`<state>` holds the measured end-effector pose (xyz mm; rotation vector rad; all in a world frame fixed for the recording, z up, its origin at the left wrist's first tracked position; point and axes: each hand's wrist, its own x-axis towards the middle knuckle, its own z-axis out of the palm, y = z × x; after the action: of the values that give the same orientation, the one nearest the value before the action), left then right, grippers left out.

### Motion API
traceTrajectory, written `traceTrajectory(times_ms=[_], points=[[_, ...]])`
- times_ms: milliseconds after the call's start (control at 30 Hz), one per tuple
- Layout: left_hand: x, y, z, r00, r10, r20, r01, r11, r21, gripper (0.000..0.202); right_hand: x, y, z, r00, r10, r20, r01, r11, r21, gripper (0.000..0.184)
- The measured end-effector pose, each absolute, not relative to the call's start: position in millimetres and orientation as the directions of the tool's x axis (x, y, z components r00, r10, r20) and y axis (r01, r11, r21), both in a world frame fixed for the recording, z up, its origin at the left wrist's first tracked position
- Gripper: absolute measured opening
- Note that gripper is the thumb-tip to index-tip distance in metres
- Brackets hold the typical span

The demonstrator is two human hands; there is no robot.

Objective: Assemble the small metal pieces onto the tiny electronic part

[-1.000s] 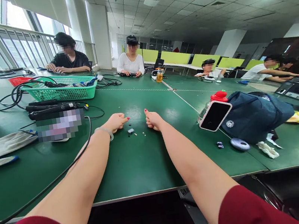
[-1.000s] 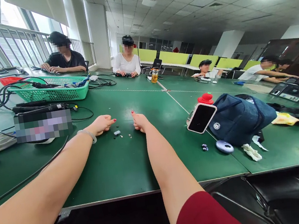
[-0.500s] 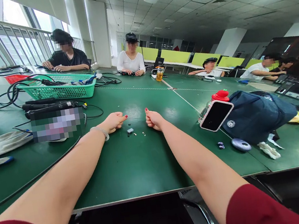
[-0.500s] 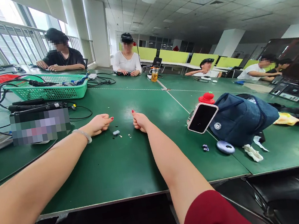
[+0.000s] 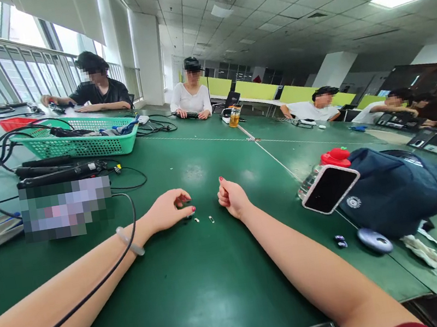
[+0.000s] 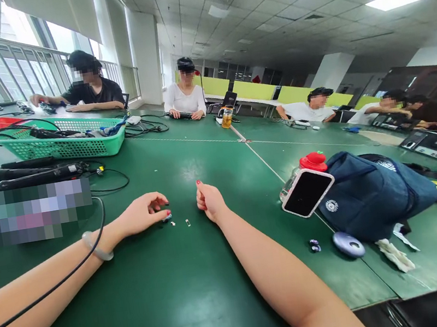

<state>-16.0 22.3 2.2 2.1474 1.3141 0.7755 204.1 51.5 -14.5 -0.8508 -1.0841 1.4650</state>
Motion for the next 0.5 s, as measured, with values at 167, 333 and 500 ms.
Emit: traceTrajectory(times_ms=[167, 333, 500], points=[[-6.1, 7.4, 9.6, 0.479, 0.856, 0.194, 0.718, -0.509, 0.475, 0.035, 199.1, 47.4, -15.9, -0.307, 0.951, 0.041, 0.035, 0.054, -0.998, 0.051], [-2.0, 4.8, 7.6, 0.481, 0.863, 0.157, 0.7, -0.485, 0.523, 0.032, 194.5, 38.8, -13.2, -0.36, 0.91, 0.207, 0.43, 0.359, -0.828, 0.036], [-3.9, 9.5, 7.9, 0.382, 0.915, 0.13, 0.649, -0.366, 0.667, 0.03, 190.4, 35.6, -13.3, -0.392, 0.864, 0.317, 0.558, 0.497, -0.664, 0.018]])
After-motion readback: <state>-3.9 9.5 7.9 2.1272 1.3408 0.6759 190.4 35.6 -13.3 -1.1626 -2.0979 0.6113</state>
